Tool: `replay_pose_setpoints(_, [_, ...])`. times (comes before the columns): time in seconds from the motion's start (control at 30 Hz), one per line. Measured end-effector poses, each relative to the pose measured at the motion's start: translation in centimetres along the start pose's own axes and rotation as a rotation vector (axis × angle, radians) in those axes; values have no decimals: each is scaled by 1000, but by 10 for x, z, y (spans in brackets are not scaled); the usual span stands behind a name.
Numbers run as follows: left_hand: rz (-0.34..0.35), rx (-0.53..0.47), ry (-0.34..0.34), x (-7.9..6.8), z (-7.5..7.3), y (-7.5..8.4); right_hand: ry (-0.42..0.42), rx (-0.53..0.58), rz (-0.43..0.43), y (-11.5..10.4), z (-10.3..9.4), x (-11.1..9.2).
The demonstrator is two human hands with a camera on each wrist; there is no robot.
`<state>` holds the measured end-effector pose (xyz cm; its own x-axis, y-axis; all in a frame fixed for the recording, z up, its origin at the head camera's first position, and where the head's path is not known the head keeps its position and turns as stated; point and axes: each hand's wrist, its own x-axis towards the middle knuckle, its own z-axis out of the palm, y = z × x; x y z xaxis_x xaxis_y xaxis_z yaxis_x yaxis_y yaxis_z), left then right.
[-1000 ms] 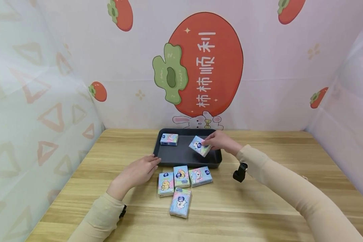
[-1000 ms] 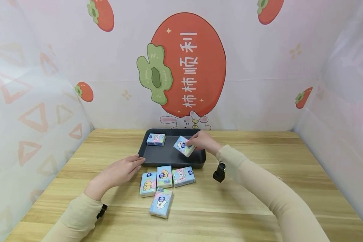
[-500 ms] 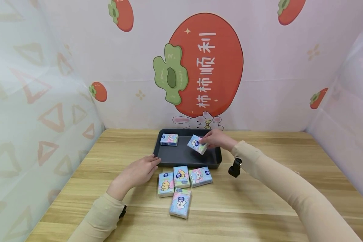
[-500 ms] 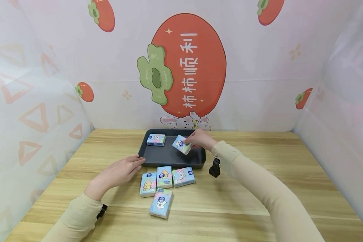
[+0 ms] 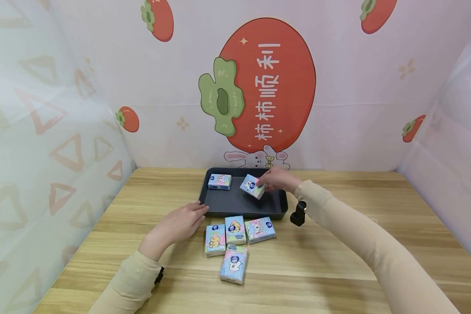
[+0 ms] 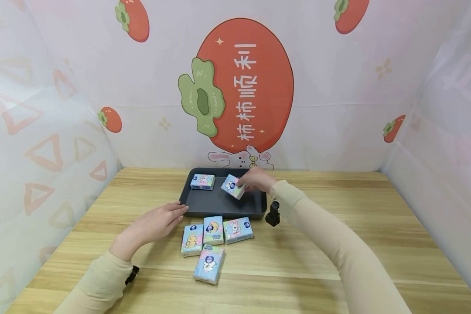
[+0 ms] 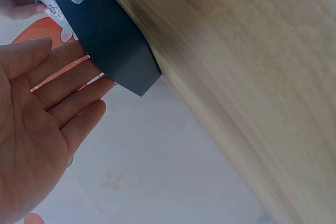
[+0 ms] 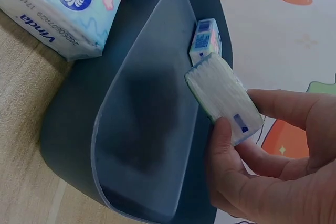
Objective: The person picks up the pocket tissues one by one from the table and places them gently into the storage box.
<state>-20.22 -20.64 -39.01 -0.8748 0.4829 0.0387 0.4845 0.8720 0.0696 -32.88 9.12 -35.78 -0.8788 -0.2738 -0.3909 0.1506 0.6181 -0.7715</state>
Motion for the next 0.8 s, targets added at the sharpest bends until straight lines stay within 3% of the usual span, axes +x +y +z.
replay_pose_setpoints(0.47, [-6,-5,-12,0,0,1,48,97,53,4,4,18])
replay_pose_setpoints(0.8, [-5,3,1,0,0,0,27,187,74,3,7,24])
